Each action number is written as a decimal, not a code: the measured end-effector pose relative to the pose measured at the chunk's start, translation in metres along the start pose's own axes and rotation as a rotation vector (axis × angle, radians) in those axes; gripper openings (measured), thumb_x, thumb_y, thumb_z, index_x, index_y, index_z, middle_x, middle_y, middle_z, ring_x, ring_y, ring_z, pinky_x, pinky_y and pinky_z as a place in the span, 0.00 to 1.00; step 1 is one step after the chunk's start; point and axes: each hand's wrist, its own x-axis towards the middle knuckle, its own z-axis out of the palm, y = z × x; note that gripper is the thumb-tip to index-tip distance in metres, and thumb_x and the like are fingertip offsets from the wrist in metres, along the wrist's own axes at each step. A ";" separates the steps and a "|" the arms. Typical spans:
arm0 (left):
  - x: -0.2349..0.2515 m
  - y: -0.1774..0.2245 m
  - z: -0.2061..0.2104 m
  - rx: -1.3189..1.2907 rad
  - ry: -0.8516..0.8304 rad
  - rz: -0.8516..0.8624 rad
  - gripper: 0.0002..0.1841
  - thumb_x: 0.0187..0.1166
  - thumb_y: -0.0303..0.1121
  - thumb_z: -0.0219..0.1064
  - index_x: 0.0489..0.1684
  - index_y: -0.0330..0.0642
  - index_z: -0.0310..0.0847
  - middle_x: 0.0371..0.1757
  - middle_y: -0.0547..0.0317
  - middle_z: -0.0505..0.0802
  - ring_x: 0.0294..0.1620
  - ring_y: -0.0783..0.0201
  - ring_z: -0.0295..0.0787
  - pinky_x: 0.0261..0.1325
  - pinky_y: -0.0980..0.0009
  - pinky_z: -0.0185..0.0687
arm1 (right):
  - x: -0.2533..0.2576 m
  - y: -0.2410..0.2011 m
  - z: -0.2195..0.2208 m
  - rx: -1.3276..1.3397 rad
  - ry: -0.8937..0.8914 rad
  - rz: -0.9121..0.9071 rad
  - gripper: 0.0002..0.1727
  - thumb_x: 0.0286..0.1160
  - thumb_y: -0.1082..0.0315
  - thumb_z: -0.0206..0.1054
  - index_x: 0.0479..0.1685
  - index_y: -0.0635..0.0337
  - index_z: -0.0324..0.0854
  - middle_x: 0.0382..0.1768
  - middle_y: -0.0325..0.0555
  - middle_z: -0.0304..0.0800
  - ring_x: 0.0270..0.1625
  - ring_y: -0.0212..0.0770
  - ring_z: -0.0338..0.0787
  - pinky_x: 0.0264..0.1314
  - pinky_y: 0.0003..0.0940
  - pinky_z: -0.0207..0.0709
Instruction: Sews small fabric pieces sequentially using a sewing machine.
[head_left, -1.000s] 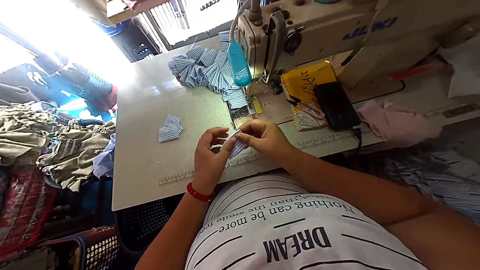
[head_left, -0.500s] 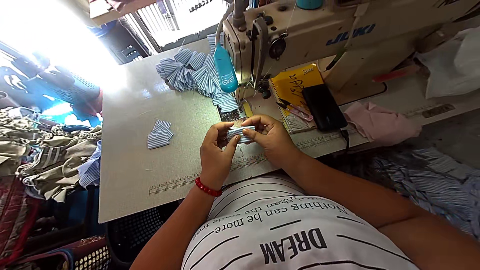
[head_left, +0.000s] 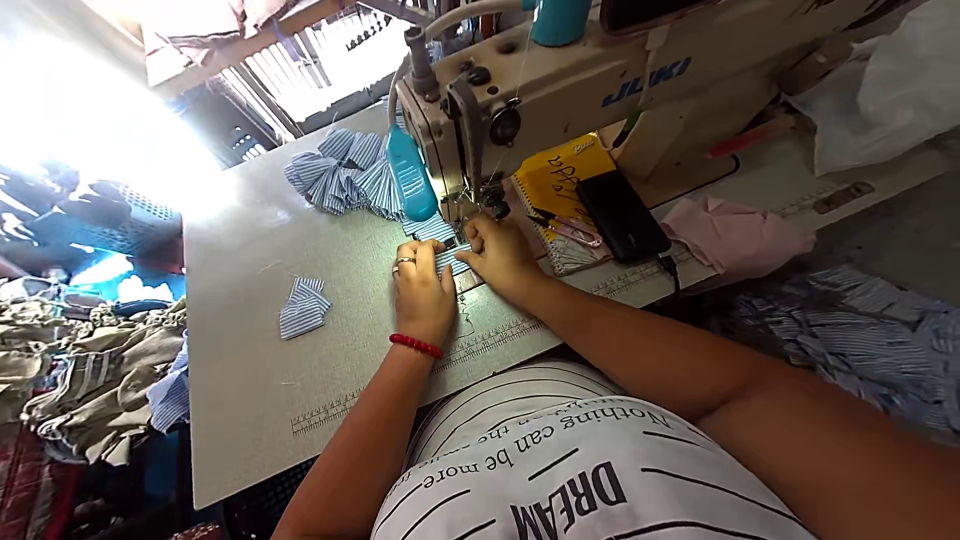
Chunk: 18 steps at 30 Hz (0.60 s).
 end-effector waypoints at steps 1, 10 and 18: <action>-0.001 -0.003 0.002 0.035 0.033 0.073 0.15 0.76 0.28 0.70 0.60 0.38 0.85 0.64 0.40 0.85 0.63 0.42 0.83 0.64 0.47 0.79 | 0.001 0.000 0.000 -0.009 0.006 -0.001 0.21 0.71 0.62 0.79 0.55 0.68 0.83 0.42 0.58 0.90 0.53 0.59 0.89 0.67 0.57 0.77; 0.002 -0.015 0.005 0.024 -0.062 0.292 0.15 0.80 0.23 0.63 0.58 0.43 0.93 0.58 0.50 0.94 0.60 0.47 0.87 0.65 0.49 0.79 | -0.036 0.013 -0.004 -0.233 0.003 -0.259 0.16 0.84 0.60 0.62 0.56 0.53 0.93 0.67 0.49 0.89 0.80 0.59 0.75 0.78 0.65 0.65; 0.013 -0.018 0.003 0.050 -0.093 0.251 0.19 0.80 0.23 0.59 0.62 0.45 0.92 0.62 0.50 0.92 0.64 0.46 0.85 0.64 0.43 0.75 | -0.040 0.013 -0.004 -0.331 -0.060 -0.205 0.23 0.88 0.52 0.55 0.75 0.44 0.85 0.80 0.50 0.79 0.93 0.61 0.58 0.89 0.76 0.36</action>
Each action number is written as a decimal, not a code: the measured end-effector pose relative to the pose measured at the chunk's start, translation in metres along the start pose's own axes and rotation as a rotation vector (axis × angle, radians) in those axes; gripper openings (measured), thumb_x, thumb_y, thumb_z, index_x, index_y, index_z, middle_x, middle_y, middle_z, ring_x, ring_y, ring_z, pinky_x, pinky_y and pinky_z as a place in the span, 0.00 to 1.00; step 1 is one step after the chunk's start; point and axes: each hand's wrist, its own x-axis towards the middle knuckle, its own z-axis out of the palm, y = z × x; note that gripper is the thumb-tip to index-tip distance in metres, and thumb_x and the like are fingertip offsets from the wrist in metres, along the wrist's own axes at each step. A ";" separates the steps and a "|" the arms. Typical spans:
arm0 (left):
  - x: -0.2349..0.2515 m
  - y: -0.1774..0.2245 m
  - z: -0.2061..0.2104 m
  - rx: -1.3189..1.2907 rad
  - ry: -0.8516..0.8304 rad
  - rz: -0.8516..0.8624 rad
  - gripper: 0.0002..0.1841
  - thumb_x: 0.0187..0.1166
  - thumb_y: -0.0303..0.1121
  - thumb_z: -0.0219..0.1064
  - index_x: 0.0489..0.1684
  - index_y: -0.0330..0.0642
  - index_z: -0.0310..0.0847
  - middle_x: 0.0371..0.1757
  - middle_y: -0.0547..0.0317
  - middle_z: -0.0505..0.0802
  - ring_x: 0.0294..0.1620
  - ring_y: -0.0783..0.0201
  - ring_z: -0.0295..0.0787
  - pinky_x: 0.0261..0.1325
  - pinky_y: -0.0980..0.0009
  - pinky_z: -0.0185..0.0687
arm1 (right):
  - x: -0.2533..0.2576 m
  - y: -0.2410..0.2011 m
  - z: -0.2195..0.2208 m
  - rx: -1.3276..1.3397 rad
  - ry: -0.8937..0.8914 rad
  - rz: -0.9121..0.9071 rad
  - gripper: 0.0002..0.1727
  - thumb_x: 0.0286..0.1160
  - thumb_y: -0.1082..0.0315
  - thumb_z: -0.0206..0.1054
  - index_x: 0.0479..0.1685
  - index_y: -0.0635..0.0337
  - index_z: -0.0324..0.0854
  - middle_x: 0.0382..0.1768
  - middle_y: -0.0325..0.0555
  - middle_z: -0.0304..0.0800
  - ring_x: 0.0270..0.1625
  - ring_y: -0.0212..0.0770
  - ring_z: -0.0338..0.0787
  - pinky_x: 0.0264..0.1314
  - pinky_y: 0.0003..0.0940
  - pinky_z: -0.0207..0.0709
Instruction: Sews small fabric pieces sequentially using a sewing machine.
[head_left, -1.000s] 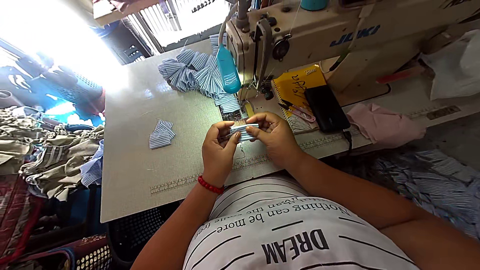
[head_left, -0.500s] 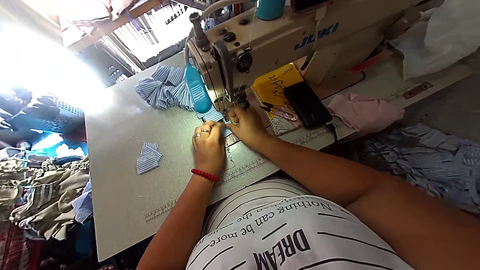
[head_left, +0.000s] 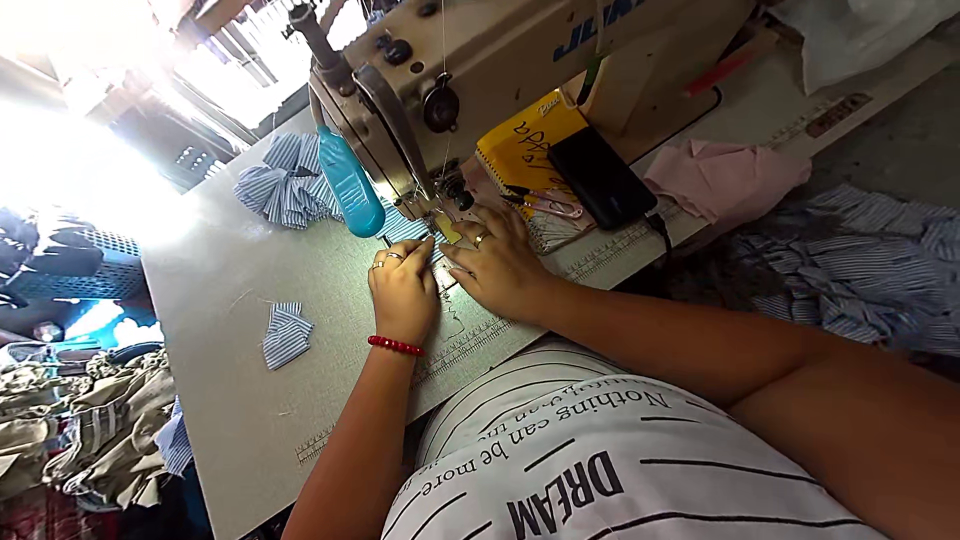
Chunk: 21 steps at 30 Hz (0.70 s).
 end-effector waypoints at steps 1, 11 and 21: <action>0.000 -0.001 0.000 0.002 -0.001 -0.002 0.19 0.80 0.24 0.59 0.62 0.45 0.92 0.62 0.50 0.92 0.63 0.46 0.85 0.64 0.43 0.75 | 0.000 0.000 0.001 -0.004 0.000 0.000 0.23 0.88 0.52 0.55 0.75 0.44 0.84 0.81 0.50 0.78 0.93 0.60 0.57 0.89 0.76 0.36; 0.001 -0.003 -0.001 0.025 -0.023 -0.010 0.20 0.80 0.25 0.58 0.64 0.48 0.91 0.63 0.51 0.92 0.65 0.46 0.84 0.64 0.41 0.71 | -0.003 0.000 0.003 -0.020 0.103 -0.054 0.19 0.83 0.54 0.62 0.63 0.48 0.92 0.75 0.52 0.83 0.90 0.63 0.61 0.89 0.77 0.38; 0.006 -0.009 -0.001 0.055 -0.030 0.015 0.21 0.81 0.24 0.57 0.66 0.47 0.90 0.64 0.51 0.91 0.66 0.46 0.83 0.65 0.39 0.70 | -0.002 -0.004 0.004 -0.091 0.064 -0.024 0.23 0.87 0.52 0.56 0.72 0.47 0.87 0.80 0.52 0.79 0.92 0.63 0.57 0.88 0.79 0.34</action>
